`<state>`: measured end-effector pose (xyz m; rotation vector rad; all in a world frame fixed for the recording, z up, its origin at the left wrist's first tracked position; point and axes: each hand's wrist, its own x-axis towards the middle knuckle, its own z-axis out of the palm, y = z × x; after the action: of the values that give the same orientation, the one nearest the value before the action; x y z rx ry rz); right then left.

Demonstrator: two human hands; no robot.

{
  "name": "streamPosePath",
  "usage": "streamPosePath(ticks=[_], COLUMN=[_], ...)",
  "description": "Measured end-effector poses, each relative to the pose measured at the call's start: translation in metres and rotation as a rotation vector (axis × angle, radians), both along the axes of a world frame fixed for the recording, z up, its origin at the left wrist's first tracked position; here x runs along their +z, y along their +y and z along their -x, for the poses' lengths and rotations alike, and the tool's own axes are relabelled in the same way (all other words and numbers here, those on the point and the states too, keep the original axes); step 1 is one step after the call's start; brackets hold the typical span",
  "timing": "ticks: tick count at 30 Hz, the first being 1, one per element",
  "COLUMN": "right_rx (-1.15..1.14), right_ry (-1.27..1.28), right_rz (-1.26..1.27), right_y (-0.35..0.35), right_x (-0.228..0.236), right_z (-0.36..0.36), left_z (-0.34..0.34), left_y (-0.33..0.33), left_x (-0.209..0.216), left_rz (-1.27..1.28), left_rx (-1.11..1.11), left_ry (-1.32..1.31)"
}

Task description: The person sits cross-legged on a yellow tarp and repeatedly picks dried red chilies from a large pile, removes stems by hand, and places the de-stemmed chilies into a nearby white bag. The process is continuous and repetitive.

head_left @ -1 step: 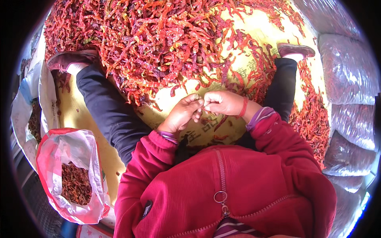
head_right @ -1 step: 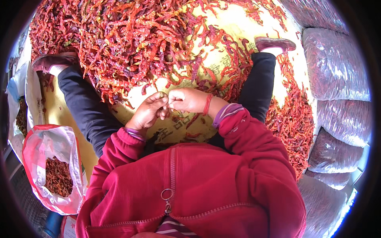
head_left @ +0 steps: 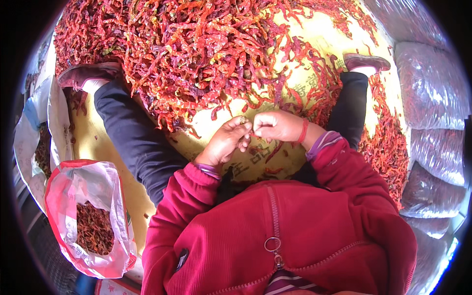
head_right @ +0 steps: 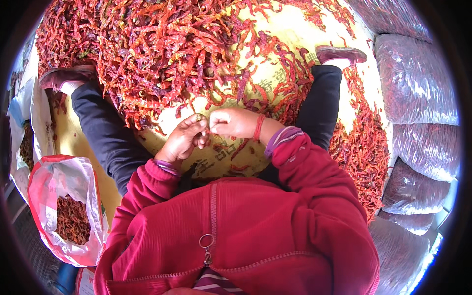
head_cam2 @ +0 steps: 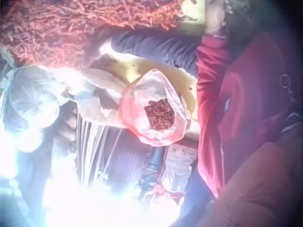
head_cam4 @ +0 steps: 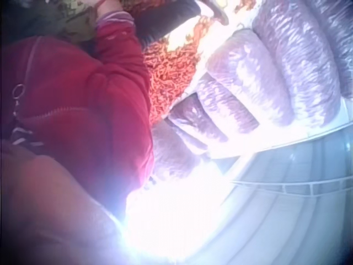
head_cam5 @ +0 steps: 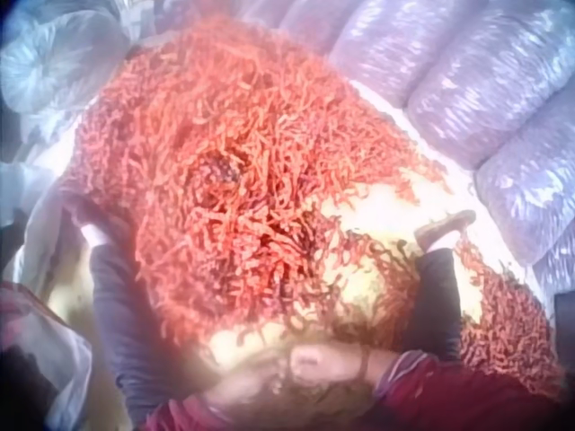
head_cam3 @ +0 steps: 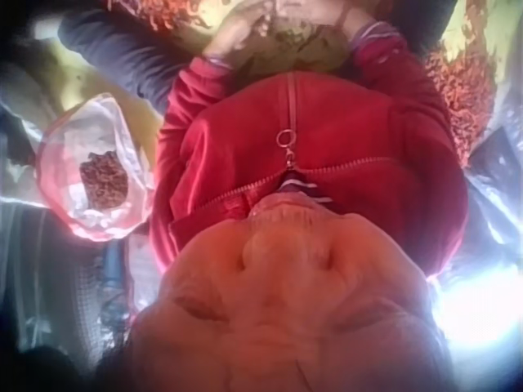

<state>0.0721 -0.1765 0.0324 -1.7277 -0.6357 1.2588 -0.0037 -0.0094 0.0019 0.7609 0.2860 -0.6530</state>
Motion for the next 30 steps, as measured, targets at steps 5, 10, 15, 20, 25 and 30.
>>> streamPosePath(ticks=[5, 10, 15, 20, 25, 30], right_rx=[-0.247, -0.067, -0.147, -0.342, -0.059, -0.066], right_ry=[-0.715, -0.797, -0.738, -0.877, -1.038, -1.044], right_rz=[0.234, 0.741, 0.574, 0.415, 0.521, 0.756], right_y=[-0.018, -0.040, -0.115, -0.083, -0.007, -0.042], right_x=[-0.027, -0.027, -0.041, -0.026, -0.025, -0.043], right_z=[-0.046, -0.057, -0.048, -0.042, -0.043, -0.050], left_z=[0.003, 0.009, 0.016, 0.025, 0.030, 0.027], left_y=[0.001, 0.003, 0.005, 0.002, 0.007, 0.010], left_x=[0.002, 0.000, 0.013, 0.028, 0.018, 0.004], left_rz=[0.101, 0.133, 0.165, 0.124, 0.074, -0.001], left_rx=[0.042, 0.088, 0.149, 0.107, 0.078, 0.077], left_ry=[0.076, 0.073, 0.082, 0.111, 0.147, 0.176])
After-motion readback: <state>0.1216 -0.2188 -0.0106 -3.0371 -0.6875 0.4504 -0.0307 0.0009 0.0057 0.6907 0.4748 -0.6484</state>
